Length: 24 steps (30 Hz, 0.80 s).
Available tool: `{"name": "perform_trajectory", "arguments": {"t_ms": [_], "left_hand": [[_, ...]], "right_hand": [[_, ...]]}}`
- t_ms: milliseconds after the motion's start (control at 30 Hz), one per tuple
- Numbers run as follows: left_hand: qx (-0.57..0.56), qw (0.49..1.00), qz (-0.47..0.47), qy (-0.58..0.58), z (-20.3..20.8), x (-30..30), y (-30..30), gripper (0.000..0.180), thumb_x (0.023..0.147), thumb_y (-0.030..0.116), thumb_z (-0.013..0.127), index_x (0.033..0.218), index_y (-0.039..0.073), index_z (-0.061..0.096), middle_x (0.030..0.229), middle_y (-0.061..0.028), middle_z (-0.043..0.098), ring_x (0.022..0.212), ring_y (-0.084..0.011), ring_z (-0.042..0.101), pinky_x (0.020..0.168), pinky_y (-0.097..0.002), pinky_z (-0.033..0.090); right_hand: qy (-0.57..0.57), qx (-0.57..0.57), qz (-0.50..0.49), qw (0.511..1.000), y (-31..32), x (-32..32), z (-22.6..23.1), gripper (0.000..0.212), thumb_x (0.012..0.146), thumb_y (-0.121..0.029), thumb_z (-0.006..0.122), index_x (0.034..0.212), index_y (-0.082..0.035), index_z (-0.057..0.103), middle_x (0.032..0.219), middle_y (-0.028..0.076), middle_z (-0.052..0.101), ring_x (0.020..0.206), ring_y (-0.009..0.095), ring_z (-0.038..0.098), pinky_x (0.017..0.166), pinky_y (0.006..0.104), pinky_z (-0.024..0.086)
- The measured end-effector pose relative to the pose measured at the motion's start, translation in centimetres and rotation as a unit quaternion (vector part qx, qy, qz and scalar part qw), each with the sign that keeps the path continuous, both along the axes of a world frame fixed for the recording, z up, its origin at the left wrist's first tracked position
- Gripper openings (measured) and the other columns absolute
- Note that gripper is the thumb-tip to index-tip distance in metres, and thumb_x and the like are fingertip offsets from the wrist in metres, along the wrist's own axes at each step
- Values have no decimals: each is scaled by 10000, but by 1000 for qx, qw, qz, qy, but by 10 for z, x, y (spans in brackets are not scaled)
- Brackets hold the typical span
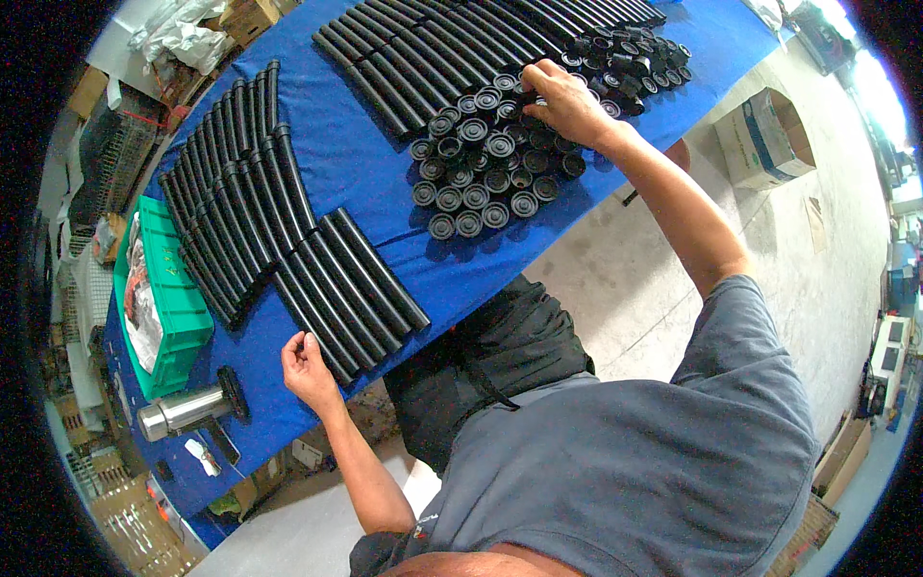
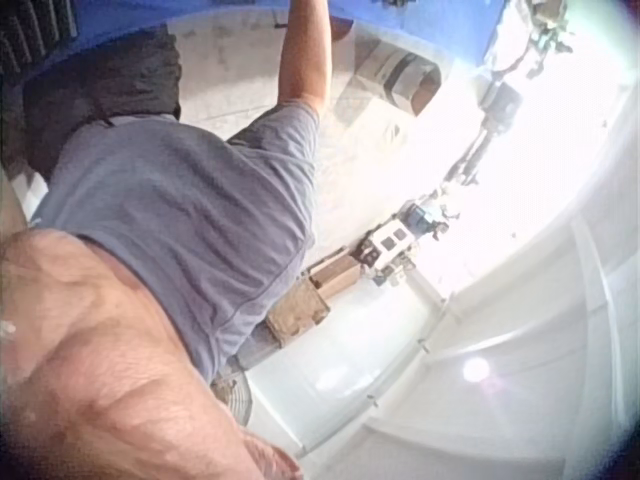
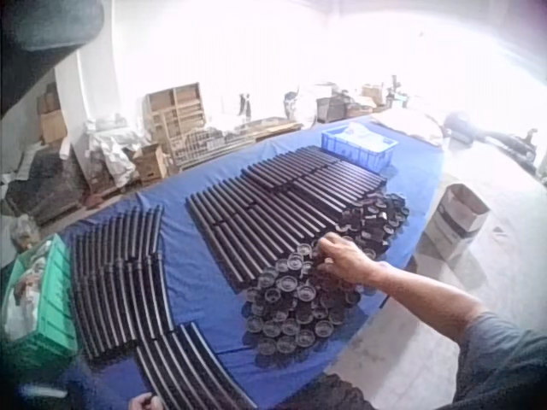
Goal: The person attaches round plastic caps onto the ends of black pipes by hand and arranges the assembled pipes in rows on the table.
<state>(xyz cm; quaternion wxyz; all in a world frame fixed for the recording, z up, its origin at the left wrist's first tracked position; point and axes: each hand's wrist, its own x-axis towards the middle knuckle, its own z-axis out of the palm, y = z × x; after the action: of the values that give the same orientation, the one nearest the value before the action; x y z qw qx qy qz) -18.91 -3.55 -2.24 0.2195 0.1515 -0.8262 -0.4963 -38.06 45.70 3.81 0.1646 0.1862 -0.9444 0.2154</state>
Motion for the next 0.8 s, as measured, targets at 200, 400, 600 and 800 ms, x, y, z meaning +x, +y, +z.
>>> {"name": "perform_trajectory", "arguments": {"t_ms": [200,400,600,800], "left_hand": [[24,1000,0,15,-2,0,0,161,917,78,676,1006,-53,646,899,-19,614,721,-51,517,648,-199,460],[49,999,-1,2,0,0,1,157,918,61,668,1019,-55,640,937,-28,611,734,-54,537,667,-207,474],[53,999,-8,5,-6,1,-4,153,916,47,662,1025,-56,634,951,-35,616,759,-66,552,686,-218,485],[48,999,0,0,-6,0,-4,164,919,64,666,1026,-57,633,947,-37,618,762,-71,552,698,-225,488]], "right_hand": [[-13,45,-11,999,-2,4,7,317,794,-196,745,979,-55,530,1000,149,575,938,375,586,799,443,484],[32,33,-36,998,7,8,14,320,839,-237,736,990,-21,553,935,118,611,879,291,621,793,381,503],[36,-32,-41,998,-25,39,44,274,868,-244,700,1014,-44,581,909,130,585,871,294,624,743,391,504],[59,33,50,996,-64,50,51,370,871,-265,682,1177,-88,570,1025,136,571,938,348,598,807,431,500]]}}
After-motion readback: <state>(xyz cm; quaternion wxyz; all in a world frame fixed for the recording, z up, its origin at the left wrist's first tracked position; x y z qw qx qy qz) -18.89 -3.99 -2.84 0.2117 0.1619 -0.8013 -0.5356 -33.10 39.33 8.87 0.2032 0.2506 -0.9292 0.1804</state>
